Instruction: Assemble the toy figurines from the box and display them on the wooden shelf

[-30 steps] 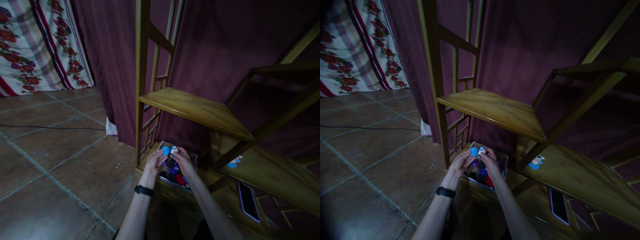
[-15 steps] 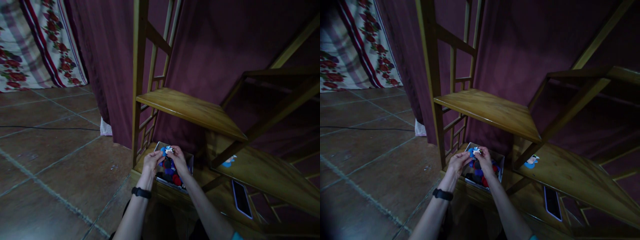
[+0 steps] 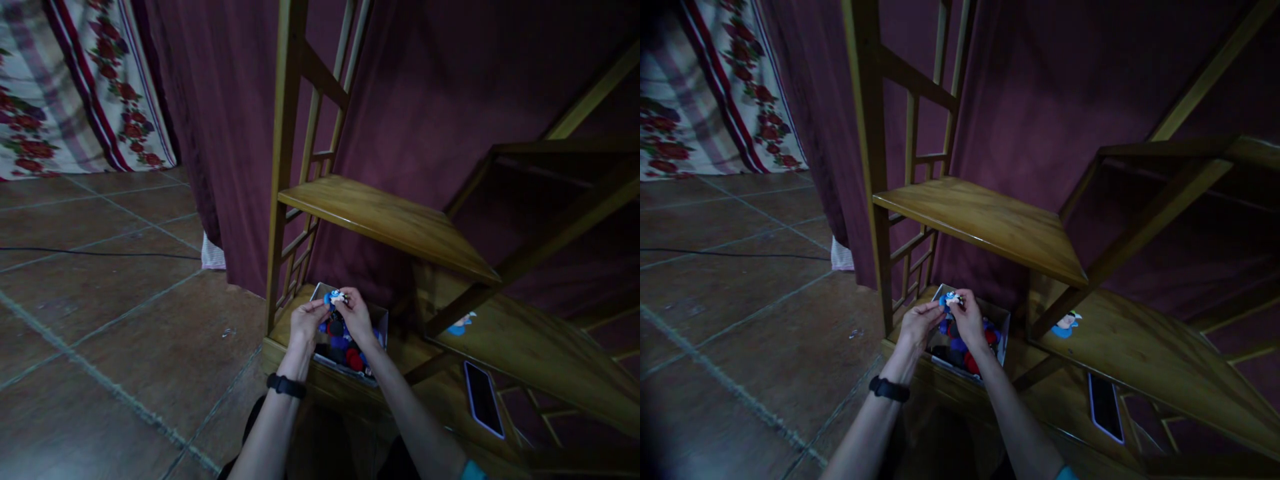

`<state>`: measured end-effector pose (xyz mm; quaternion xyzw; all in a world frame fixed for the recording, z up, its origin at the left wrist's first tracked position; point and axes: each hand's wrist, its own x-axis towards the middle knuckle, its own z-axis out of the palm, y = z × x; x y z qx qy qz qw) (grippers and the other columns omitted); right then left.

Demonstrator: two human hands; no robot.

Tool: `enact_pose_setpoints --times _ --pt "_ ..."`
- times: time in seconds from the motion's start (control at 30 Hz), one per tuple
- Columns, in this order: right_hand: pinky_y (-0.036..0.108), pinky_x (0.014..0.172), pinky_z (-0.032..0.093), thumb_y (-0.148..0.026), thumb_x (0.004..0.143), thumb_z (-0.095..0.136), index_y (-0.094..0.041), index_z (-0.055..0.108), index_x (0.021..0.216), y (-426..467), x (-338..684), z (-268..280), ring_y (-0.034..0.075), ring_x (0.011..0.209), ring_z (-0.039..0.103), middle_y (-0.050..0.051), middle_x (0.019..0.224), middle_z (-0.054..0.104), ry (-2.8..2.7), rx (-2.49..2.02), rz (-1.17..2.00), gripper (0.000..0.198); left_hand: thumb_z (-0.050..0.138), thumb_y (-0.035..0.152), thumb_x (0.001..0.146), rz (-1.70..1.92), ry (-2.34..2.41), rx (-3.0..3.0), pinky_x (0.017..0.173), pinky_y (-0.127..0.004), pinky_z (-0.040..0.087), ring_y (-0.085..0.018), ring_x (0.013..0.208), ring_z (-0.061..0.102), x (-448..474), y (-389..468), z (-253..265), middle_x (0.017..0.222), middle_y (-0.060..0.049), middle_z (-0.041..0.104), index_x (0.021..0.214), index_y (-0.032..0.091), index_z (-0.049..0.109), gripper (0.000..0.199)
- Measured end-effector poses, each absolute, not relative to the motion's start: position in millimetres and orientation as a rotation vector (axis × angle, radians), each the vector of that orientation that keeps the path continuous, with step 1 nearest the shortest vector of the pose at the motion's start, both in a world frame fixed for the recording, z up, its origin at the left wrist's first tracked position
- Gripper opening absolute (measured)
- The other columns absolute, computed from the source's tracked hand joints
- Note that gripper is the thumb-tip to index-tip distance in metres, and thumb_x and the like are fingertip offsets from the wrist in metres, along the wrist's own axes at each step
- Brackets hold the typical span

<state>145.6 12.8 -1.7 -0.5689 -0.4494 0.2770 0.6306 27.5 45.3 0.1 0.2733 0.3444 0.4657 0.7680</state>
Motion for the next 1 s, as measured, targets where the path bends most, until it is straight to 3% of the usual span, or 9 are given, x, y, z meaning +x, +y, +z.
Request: enact_pose_setpoints --times 0.33,1.0 --pt "0.029 0.075 0.048 -0.029 0.071 0.063 -0.022 0.055 0.094 11 149 2 0.016 0.08 0.06 0.001 0.086 0.065 -1.074 -1.309 0.686 0.026 0.082 0.011 0.05 0.994 0.751 0.518 0.068 -0.024 0.052 -0.011 0.061 0.063 24 46 -1 0.066 -0.005 0.069 0.071 0.01 0.07 0.024" --pt "0.031 0.076 0.046 -0.029 0.075 0.059 -0.024 0.058 0.096 8 147 5 0.018 0.081 0.061 0.001 0.09 0.065 -1.298 -1.519 0.446 0.022 0.077 0.005 0.057 0.923 0.725 0.481 0.065 -0.018 0.051 -0.009 0.059 0.063 20 49 -11 0.066 -0.005 0.069 0.07 0.009 0.069 0.015"
